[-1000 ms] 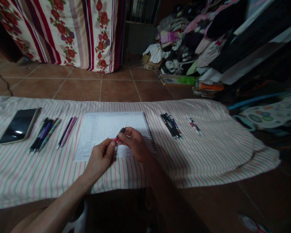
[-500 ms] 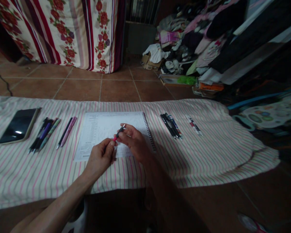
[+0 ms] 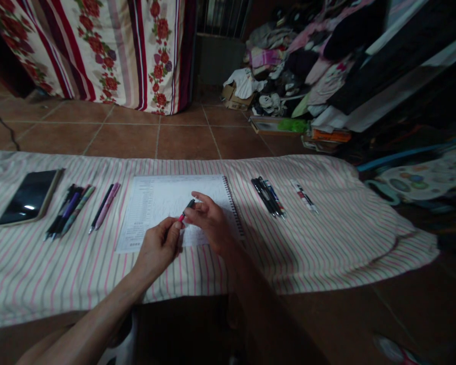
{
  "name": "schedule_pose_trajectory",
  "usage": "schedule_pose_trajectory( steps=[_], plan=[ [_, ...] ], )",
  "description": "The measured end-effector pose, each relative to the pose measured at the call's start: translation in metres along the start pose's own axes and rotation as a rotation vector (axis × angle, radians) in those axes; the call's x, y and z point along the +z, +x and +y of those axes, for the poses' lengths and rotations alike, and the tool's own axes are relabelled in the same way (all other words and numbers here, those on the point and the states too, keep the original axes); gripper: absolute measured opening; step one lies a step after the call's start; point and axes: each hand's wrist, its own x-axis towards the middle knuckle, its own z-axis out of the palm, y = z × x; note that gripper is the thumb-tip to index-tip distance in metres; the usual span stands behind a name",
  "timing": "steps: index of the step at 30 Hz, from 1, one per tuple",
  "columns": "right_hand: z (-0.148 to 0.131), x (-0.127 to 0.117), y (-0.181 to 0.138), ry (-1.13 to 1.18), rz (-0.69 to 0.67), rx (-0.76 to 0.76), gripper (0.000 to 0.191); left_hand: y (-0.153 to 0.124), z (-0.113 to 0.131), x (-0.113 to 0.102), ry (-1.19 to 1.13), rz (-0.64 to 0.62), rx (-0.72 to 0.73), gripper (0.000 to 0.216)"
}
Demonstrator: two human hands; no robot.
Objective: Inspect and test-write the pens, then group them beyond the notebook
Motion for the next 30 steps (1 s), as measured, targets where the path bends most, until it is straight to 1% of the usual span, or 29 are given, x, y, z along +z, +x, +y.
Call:
schedule_pose_trajectory(
  steps=[3,6,10,13,17,20,26,28,30],
  plan=[
    [-0.0025,-0.0004,-0.0005,-0.085,0.029,-0.02,0.049,0.0,-0.0019,0.0002,0.019,-0.011,0.005,0.028],
    [-0.0047,0.0001,-0.0013,-0.065,0.02,-0.021,0.048,0.0012,-0.0044,-0.0001,0.021,-0.013,0.002,0.029],
    [-0.0025,0.0011,-0.0014,0.006,-0.001,0.002,0.056,0.002,-0.0057,0.0001,-0.013,-0.008,-0.005,0.029],
    [0.0004,0.0006,-0.0004,-0.038,0.033,-0.004,0.058,0.001,-0.0037,0.0008,0.009,-0.011,-0.002,0.029],
    [-0.0001,-0.0014,0.0004,-0.149,0.078,-0.054,0.05,0.0005,-0.0008,0.0003,0.087,-0.024,0.011,0.029],
    [-0.0023,-0.0016,-0.0003,-0.132,0.07,-0.052,0.047,0.0016,-0.0012,-0.0008,0.11,-0.023,0.018,0.03],
    [-0.0005,0.0011,-0.0009,-0.015,0.064,-0.033,0.06,0.0014,-0.0019,0.0003,0.121,-0.02,0.015,0.03],
    [0.001,0.0008,-0.0003,-0.061,0.091,-0.048,0.061,0.0007,-0.0007,0.0011,0.125,-0.013,0.01,0.031],
    [0.0014,-0.0002,0.0003,-0.13,0.118,-0.065,0.059,0.0002,0.0005,0.0014,0.139,-0.01,0.009,0.031]
  ],
)
